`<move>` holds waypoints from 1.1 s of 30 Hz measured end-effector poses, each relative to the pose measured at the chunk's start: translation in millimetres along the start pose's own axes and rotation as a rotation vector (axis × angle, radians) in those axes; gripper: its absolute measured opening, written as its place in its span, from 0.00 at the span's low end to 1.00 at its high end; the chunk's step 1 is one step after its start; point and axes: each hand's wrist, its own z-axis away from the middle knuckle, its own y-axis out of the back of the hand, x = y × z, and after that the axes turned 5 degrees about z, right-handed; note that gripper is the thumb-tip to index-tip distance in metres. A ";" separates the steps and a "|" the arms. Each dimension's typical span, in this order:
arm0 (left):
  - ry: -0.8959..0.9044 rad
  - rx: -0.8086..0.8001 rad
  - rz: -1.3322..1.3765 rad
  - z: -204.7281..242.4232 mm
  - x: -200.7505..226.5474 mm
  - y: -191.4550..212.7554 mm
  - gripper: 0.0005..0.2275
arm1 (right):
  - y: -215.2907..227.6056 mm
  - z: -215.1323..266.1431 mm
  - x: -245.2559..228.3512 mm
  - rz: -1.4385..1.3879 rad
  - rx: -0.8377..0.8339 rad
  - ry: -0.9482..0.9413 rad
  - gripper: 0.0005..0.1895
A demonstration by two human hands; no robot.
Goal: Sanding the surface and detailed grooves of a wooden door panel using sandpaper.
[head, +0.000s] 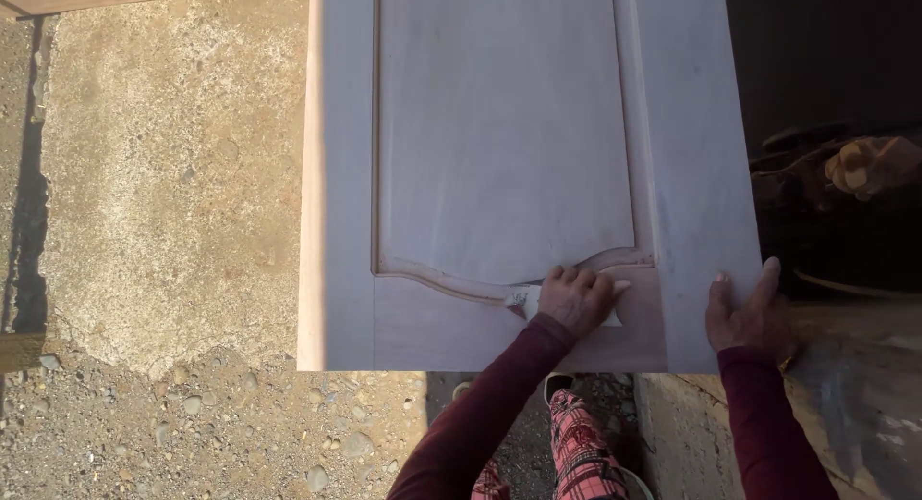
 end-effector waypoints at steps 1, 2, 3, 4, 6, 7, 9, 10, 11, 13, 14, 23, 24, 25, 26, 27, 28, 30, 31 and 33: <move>-0.009 -0.010 0.013 15.6 -32.5 26.6 0.15 | 1.0 2.1 -1.6 0.004 0.001 -0.018 0.46; 0.006 -0.043 -0.068 29.6 -65.6 52.1 0.14 | 2.1 3.6 -2.6 -0.006 -0.030 -0.066 0.44; 0.031 -0.072 -0.153 42.2 -97.4 76.4 0.13 | 3.9 0.5 -3.6 -0.015 -0.064 -0.103 0.43; 0.031 -0.078 -0.146 51.8 -121.2 113.0 0.13 | 5.4 1.0 -4.1 -0.010 -0.067 -0.110 0.43; 0.077 0.045 -0.410 71.7 -170.0 188.4 0.18 | 4.7 1.0 -6.8 0.055 -0.045 -0.113 0.39; 0.067 0.041 -0.407 77.0 -177.7 193.9 0.18 | 5.3 2.7 -11.2 0.052 -0.043 -0.123 0.39; 0.213 -0.055 -0.430 84.4 -190.5 203.3 0.18 | 10.1 4.6 -16.7 0.065 -0.036 -0.138 0.37; 0.201 -0.058 -0.424 74.2 -174.8 184.2 0.18 | 10.9 3.6 -15.5 0.063 -0.032 -0.152 0.37; 0.126 -0.018 -0.349 66.3 -159.2 166.4 0.18 | 11.5 3.3 -15.7 0.065 -0.041 -0.148 0.38; 0.047 0.021 -0.269 42.7 -116.4 118.9 0.18 | 11.7 1.4 -15.2 0.068 -0.047 -0.149 0.39; -0.012 0.016 -0.177 26.9 -88.8 89.4 0.17 | 11.7 0.3 -14.4 0.076 -0.034 -0.140 0.37; -0.034 -0.093 -0.194 67.9 -165.2 169.8 0.14 | 14.4 1.6 -18.5 -0.203 -0.021 -0.022 0.33; 0.045 -0.086 -0.316 81.6 -194.5 199.7 0.16 | 16.9 0.2 -20.8 -0.131 -0.080 -0.115 0.34; 0.038 -0.094 -0.313 82.3 -195.9 201.3 0.16 | 15.6 -0.4 -19.6 -0.132 -0.082 -0.126 0.34; 0.101 -0.099 -0.348 83.3 -197.7 203.5 0.17 | 14.2 -0.5 -19.0 0.000 -0.076 -0.124 0.32; 0.170 -0.103 -0.384 86.8 -197.2 206.1 0.18 | 14.5 0.0 -17.7 0.135 -0.072 -0.117 0.32; 0.169 -0.110 -0.379 79.0 -178.5 177.4 0.18 | 12.7 0.2 -13.4 0.138 -0.076 -0.123 0.32; 0.007 -0.085 -0.210 64.7 -144.1 126.1 0.15 | 10.8 -1.5 -14.1 0.132 -0.035 -0.086 0.34; 0.014 -0.085 -0.216 44.8 -112.3 103.9 0.15 | 12.6 -2.7 -14.9 0.131 -0.039 -0.078 0.34; -0.140 -0.054 -0.009 4.5 -52.8 64.5 0.14 | 16.7 -1.5 -21.6 0.018 -0.114 -0.162 0.33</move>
